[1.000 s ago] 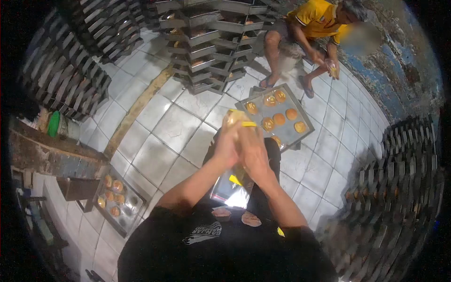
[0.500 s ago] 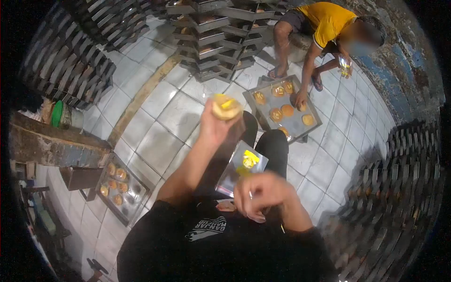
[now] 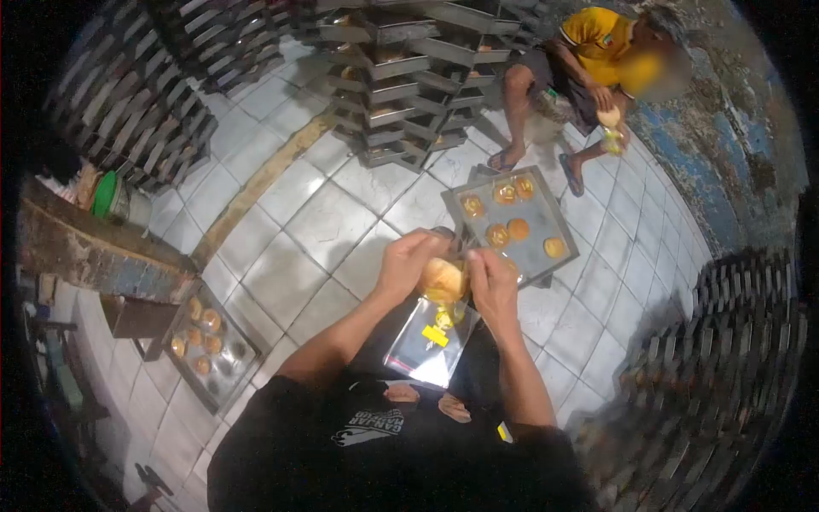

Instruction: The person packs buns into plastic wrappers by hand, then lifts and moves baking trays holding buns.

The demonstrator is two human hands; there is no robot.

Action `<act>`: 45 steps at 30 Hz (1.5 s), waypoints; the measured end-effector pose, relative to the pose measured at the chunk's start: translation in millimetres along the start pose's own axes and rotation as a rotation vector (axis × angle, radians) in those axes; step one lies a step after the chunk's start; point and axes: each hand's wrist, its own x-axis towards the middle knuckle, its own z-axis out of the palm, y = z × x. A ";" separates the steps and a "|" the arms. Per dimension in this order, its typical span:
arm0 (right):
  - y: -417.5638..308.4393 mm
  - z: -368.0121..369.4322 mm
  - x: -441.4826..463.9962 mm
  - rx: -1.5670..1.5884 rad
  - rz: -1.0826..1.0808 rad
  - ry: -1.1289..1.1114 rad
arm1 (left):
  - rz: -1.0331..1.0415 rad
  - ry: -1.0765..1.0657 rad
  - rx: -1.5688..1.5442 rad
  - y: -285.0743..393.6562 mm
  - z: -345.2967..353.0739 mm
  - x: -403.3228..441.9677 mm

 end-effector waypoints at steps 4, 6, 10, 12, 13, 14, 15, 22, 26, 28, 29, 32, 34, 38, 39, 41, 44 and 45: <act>-1.3 0.9 3.1 -0.030 -0.229 0.140 | 0.066 0.111 0.167 17.3 3.7 6.9; 35.2 -0.2 29.9 0.259 0.044 0.114 | -0.042 0.251 0.204 19.9 -1.8 15.4; 34.0 -10.3 6.4 0.576 0.400 -0.017 | 0.300 0.218 0.526 36.2 -13.2 -9.6; 59.0 1.9 -19.4 0.490 0.463 -0.108 | 0.157 0.186 0.425 7.2 -26.6 -26.0; 79.1 16.0 -34.0 0.524 0.502 -0.138 | 0.020 0.156 0.324 -16.5 -37.8 -31.7; 85.7 22.2 -46.5 0.591 0.593 -0.196 | -0.092 0.133 0.278 -52.6 -55.7 -34.9; 88.9 28.0 -54.1 0.660 0.687 -0.253 | -0.108 0.139 0.284 -48.8 -54.5 -35.3; 61.4 13.3 -52.1 0.721 0.432 0.001 | -0.026 -0.006 0.135 -22.0 7.6 -4.4; 127.1 -36.7 -14.9 0.111 0.138 0.330 | 0.038 0.002 0.227 -29.2 24.4 -2.8; 175.8 -61.1 -16.3 0.001 0.118 0.419 | 0.056 -0.111 0.356 -14.1 22.1 -14.0; 204.2 -65.9 -23.5 -0.292 0.105 0.500 | 0.071 -0.118 0.351 -8.7 18.1 -24.4; 196.7 -70.3 -37.4 -0.410 0.213 0.409 | 0.363 -0.295 0.974 -0.6 4.3 -52.9; 161.6 -61.9 -63.1 -0.184 0.280 0.140 | 0.416 -0.322 1.128 -13.6 -11.7 -64.9; 79.1 -42.8 -90.3 -0.234 -0.243 0.033 | 0.569 -0.449 1.326 -13.1 -11.5 -71.9; 65.6 -43.7 -92.3 -0.300 -0.250 -0.047 | 0.571 -0.480 1.327 -11.5 -11.2 -72.5; 46.2 -53.6 -95.9 -0.348 -0.237 -0.122 | 0.732 -0.452 1.268 3.3 4.5 -73.1; 45.9 -82.7 -83.7 -0.173 -0.292 -0.153 | -0.170 -0.662 0.568 19.1 3.6 -65.3; 66.6 -95.4 -73.9 0.102 -0.204 -0.203 | -0.194 -0.670 0.566 22.0 0.3 -58.9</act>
